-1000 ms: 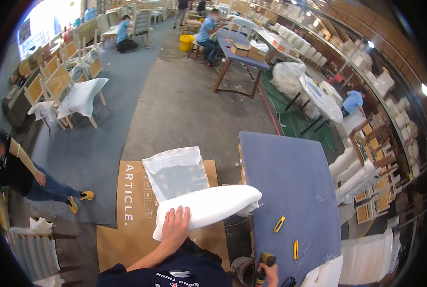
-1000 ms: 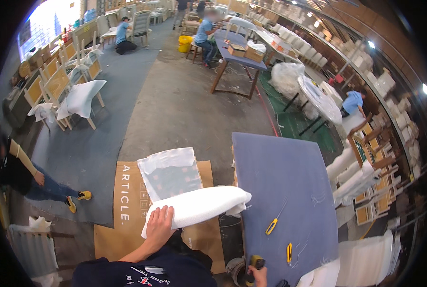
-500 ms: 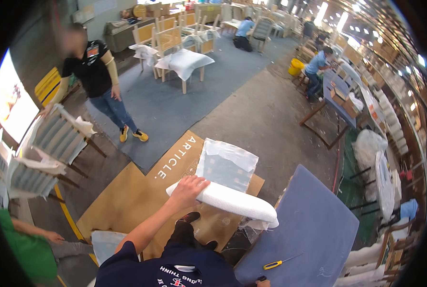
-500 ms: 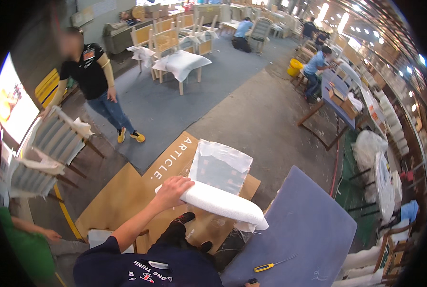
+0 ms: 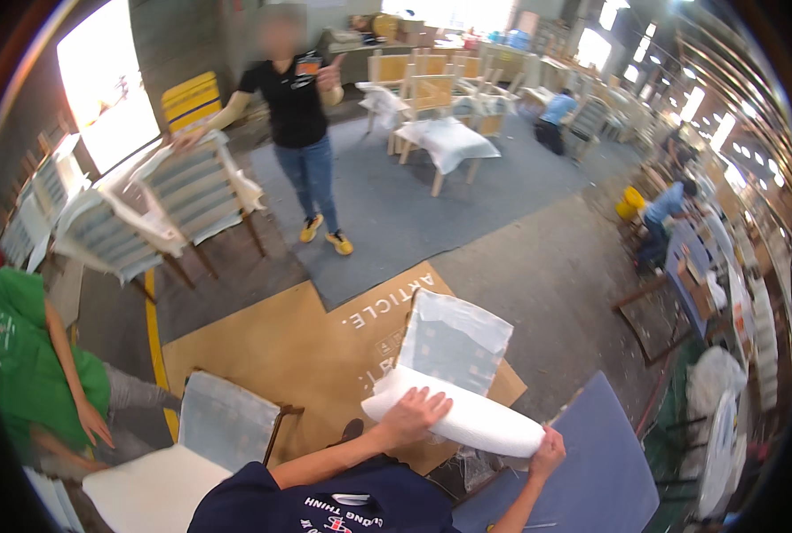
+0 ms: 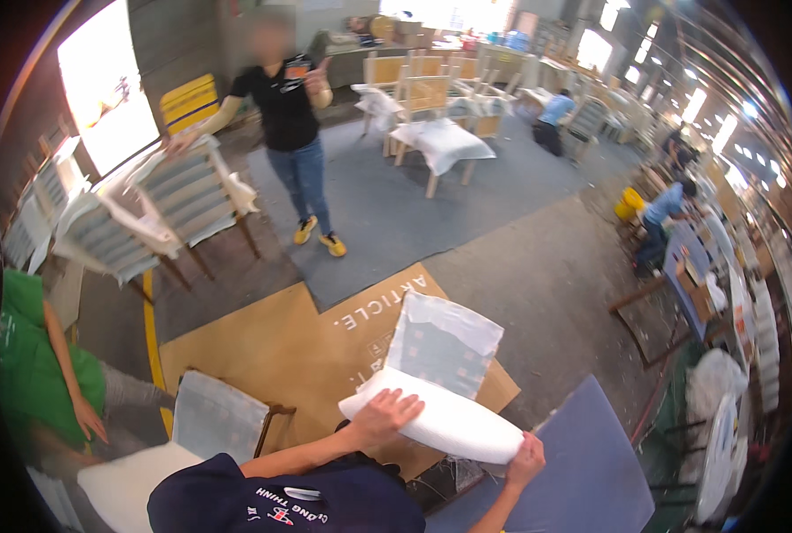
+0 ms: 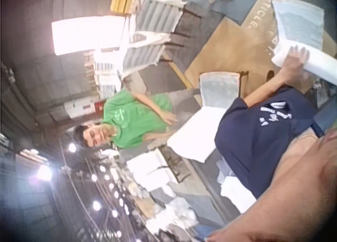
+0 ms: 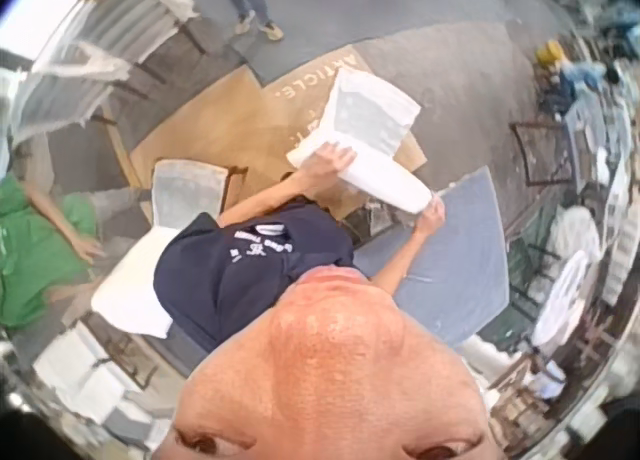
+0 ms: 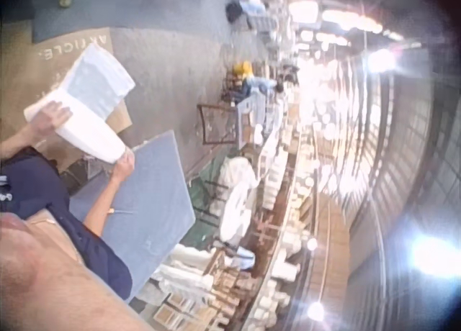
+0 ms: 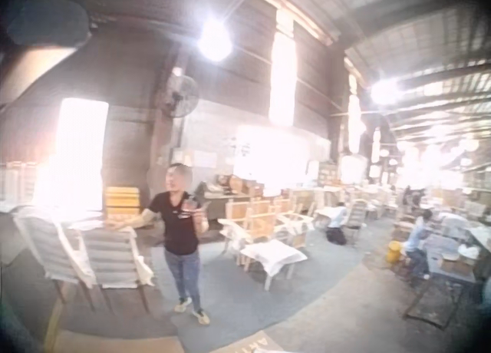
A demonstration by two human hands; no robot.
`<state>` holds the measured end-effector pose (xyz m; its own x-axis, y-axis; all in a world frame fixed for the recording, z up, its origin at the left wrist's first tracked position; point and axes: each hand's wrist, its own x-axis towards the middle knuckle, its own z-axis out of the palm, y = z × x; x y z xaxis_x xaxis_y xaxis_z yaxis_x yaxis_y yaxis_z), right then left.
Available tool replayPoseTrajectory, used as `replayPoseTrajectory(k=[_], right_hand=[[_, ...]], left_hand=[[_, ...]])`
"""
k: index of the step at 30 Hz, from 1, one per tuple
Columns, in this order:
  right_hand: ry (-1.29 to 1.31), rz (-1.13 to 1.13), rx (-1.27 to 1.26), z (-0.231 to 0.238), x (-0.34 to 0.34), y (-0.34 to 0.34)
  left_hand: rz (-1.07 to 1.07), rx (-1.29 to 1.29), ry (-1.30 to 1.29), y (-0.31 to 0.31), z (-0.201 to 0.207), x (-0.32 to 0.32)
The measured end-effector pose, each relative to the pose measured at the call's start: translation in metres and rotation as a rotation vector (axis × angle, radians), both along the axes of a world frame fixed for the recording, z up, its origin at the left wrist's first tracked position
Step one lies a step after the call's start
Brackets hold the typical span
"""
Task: The person wraps white fabric around a chair backrest and secures it using a staple gun. They repeatedly pull the fabric taut and staple it to the wooden frame, working on different sections of the chair back. The process involves handling the fabric and the chair frame to ensure a smooth finish.
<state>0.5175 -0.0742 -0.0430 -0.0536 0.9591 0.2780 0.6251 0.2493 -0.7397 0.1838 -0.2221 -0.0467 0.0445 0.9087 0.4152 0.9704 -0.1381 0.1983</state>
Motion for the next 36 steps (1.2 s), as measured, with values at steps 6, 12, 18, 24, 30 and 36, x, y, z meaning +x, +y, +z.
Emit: replayPoseTrajectory(k=[6, 12, 18, 24, 30, 36], right_hand=[[0.029, -0.126, 0.107, -0.013, -0.009, 0.031], [-0.031, -0.127, 0.123, 0.006, -0.086, 0.02], [0.026, -0.148, 0.155, -0.007, -0.172, -0.028], [0.126, -0.099, 0.181, -0.017, -0.166, -0.02], [0.292, -0.073, 0.025, -0.022, -0.16, -0.04], [0.224, -0.144, 0.029, -0.043, -0.133, -0.06]], left_hand=[[-0.105, -0.07, -0.099, 0.025, 0.028, -0.023], [-0.183, -0.054, -0.068, 0.067, 0.02, -0.113], [-0.123, -0.093, -0.18, 0.06, 0.038, -0.2], [-0.07, -0.186, -0.213, 0.063, 0.059, -0.189], [0.114, -0.482, 0.115, 0.069, 0.084, -0.13], [-0.141, -0.328, 0.267, 0.089, 0.071, -0.033]])
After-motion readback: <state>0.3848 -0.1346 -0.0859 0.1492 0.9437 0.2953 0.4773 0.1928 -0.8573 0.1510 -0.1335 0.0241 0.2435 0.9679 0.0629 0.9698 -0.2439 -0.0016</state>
